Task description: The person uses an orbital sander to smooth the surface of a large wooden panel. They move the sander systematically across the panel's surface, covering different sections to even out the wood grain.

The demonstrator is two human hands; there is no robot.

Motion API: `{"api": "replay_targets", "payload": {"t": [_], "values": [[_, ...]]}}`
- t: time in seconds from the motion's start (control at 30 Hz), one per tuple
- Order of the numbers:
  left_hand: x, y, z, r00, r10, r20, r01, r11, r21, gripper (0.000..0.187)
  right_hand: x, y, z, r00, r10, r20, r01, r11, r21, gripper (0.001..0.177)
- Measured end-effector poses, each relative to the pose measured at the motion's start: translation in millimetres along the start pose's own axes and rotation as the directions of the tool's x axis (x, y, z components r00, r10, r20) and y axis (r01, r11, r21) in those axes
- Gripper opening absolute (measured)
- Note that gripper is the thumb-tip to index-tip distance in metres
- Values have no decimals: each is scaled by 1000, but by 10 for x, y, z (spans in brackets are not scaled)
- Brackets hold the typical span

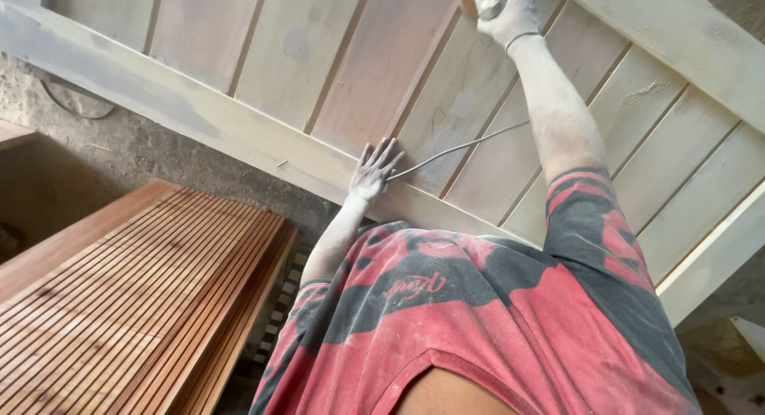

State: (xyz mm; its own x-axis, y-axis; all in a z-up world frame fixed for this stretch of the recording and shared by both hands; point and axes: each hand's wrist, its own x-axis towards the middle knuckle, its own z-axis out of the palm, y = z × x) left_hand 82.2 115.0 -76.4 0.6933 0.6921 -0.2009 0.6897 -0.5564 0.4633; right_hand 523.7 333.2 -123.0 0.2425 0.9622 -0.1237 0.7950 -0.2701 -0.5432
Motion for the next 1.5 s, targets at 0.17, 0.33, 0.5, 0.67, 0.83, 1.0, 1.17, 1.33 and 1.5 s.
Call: {"api": "replay_targets", "payload": {"t": [0.17, 0.33, 0.5, 0.67, 0.83, 1.0, 1.17, 1.33, 1.5], "values": [[14, 7, 7, 1000, -6, 8, 6, 1000, -2, 52, 111, 36, 1, 993, -36, -116, 34, 999, -25, 84], [60, -39, 27, 999, -24, 28, 24, 1000, -9, 53, -552, -501, 9, 991, -117, -58, 120, 992, 44, 94], [17, -58, 95, 999, -20, 43, 21, 1000, -14, 54, -1225, -945, -161, 960, -116, 253, 131, 990, -43, 88], [-24, -23, 154, 999, -41, 21, 41, 999, 14, 56, -784, -732, -344, 987, -92, 134, 96, 995, -23, 92], [38, -51, 154, 998, -55, 21, 54, 998, 28, 54, -67, -266, -268, 997, 73, 20, -72, 997, -15, 106], [67, -31, 128, 997, -67, 37, 67, 998, 15, 55, 352, -3, -61, 995, 0, -100, 1, 1000, 16, 96], [61, -35, 81, 996, -66, 65, 63, 997, 49, 65, 351, 68, 42, 982, 50, -183, -50, 999, 5, 117], [-49, -7, 96, 999, -46, 27, 47, 999, -7, 59, -95, 345, -38, 951, 215, -221, -185, 972, 147, 120], [13, -53, 102, 999, -32, 39, 32, 999, -4, 66, -420, 593, -309, 889, 350, -296, -333, 937, 108, 125]]}}
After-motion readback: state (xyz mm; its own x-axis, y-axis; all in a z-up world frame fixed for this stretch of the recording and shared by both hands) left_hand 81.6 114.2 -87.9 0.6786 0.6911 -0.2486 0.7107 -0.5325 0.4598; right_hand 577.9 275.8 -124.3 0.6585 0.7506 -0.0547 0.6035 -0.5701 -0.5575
